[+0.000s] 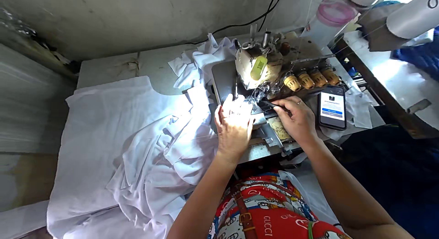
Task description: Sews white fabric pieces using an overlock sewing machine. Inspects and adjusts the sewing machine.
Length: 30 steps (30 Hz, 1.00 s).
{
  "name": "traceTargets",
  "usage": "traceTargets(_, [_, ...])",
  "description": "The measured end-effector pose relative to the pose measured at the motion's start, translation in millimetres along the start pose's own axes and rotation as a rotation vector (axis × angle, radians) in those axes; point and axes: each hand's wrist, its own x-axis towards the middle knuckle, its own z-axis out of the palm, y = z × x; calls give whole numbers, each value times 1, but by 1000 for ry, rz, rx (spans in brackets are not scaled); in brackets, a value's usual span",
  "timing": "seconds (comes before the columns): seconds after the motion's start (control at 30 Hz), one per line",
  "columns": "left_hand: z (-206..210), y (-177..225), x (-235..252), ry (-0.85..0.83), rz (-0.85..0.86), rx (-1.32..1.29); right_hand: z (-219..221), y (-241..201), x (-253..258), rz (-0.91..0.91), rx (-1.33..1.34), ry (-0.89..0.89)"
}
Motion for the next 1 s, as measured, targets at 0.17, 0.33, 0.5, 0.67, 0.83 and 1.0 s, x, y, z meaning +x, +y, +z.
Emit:
traceTargets(0.17, [1, 3, 1, -8, 12, 45, 2, 8, -10, 20, 64, 9])
traceTargets(0.33, [1, 4, 4, -21, 18, 47, 4, 9, -7, -14, 91, 24])
traceTargets(0.5, [1, 4, 4, -22, 10, 27, 5, 9, -3, -29, 123, -2])
traceTargets(0.67, [2, 2, 6, -13, 15, 5, -3, 9, 3, -49, 114, -62])
traceTargets(0.83, [3, 1, 6, -13, 17, -2, -8, 2, 8, -40, 67, -106])
traceTargets(1.0, [5, -2, 3, -13, 5, -11, -12, 1, 16, -17, 58, -201])
